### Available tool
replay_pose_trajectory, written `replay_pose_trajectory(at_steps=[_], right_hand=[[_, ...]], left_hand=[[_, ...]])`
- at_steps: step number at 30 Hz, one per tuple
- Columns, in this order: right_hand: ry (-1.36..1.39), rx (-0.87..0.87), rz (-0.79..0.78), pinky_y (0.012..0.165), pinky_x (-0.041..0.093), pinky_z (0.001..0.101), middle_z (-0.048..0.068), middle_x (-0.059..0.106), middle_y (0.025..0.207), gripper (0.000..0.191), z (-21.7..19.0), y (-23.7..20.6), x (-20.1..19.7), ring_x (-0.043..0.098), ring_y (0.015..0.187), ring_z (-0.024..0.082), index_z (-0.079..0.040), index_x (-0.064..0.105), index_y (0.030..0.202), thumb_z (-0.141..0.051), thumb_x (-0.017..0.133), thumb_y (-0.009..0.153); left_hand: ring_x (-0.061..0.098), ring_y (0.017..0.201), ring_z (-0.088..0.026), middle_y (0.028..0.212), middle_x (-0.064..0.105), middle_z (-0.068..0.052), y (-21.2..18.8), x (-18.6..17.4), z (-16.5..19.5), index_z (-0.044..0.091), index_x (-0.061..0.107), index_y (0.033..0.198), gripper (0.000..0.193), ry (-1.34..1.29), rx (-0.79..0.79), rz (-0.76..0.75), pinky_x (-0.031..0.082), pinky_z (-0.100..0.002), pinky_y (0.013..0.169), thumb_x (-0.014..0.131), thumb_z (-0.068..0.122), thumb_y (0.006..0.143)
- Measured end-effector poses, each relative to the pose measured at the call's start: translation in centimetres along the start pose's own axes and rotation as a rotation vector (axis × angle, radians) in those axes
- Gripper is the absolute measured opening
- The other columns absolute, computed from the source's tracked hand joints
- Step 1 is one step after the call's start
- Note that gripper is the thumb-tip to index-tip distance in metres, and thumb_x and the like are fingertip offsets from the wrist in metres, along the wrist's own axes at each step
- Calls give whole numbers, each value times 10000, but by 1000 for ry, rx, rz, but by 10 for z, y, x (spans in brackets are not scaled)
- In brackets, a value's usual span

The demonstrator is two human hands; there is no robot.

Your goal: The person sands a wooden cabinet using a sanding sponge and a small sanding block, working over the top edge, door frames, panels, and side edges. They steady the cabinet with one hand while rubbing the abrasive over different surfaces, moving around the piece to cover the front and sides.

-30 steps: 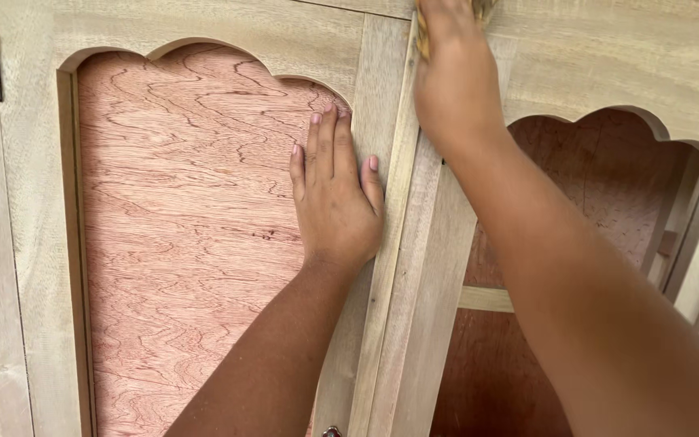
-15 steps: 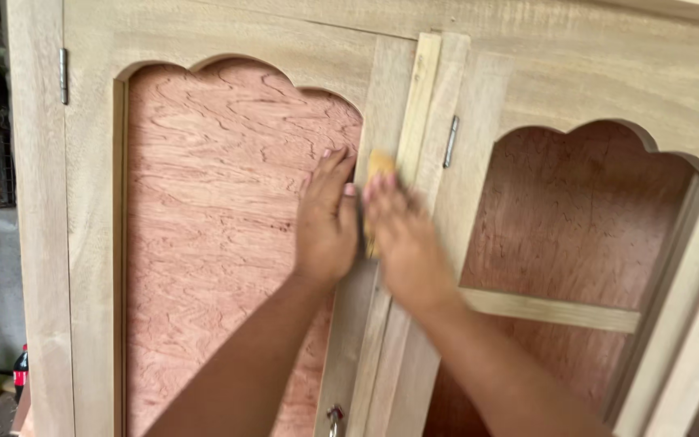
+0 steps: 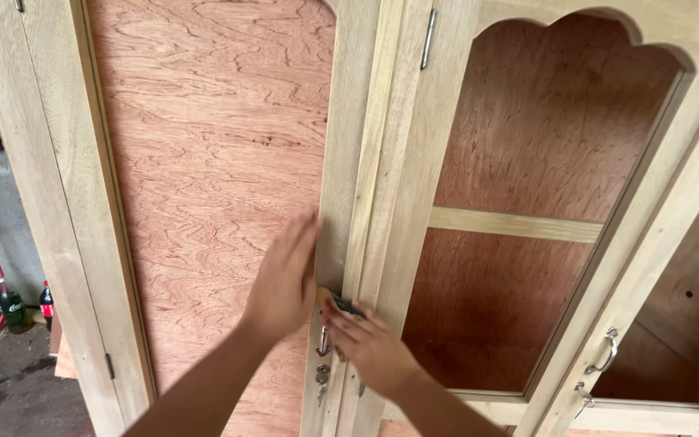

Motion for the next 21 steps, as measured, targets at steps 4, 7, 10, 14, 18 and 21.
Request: replay_pose_trajectory(at_steps=[4,7,10,14,18,21], right_hand=[[355,99,168,1244,172,548,45,735,1264,256,1,-6,-16,630,1277,188,-141,730,1160,-38,603,962],[428,353,220,1120,420,419,28,744,873,183,20,2,-43,692,958,172,-140,725,863,-290,739,968],[329,268,630,1050,410,460,97,696,1034,224,38,7,-76,635,1066,264,-87,693,1014,-271,759,905],[269,369,712,1214,297,542,102,547,1506,442,67,20,-97,438,1464,310,-143,607,1408,-377,594,1032],[97,456,461,1236,117,645,109,172,1722,670,85,36,-92,64,1583,388,-189,371,1617,-455,575,1036],[45,448,392,1243,105,660,72,97,1730,760,90,41,-83,23,1586,370,-185,269,1647,-504,572,1027]], left_hand=[[517,1320,-325,1328,582,-155,-42,-2,25,35,515,1380,694,-32,82,-250,397,-482,1166,626,-54,701],[650,1013,-266,1047,686,-134,-45,6,30,22,625,1205,464,-164,-31,-300,468,-475,1062,772,86,770],[682,735,-264,760,714,-112,-24,9,14,67,715,838,75,-163,-100,-104,526,-429,879,766,51,784],[609,923,-296,1002,612,-213,29,-9,-20,-43,547,843,90,-75,-289,225,513,-428,831,587,-115,879],[389,1440,-369,1494,383,-269,107,-14,-18,-38,349,1483,626,-214,-128,435,326,-484,1259,453,-184,883],[225,1598,-396,1693,309,-226,148,5,-9,14,300,1627,589,-94,-130,434,138,-531,1320,504,-5,1075]])
Point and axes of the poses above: each hand's wrist, its own y-axis towards the middle knuckle, its own x-axis out of the palm, z = x × y, the point moved 1 cm from there along y, towards the middle knuckle
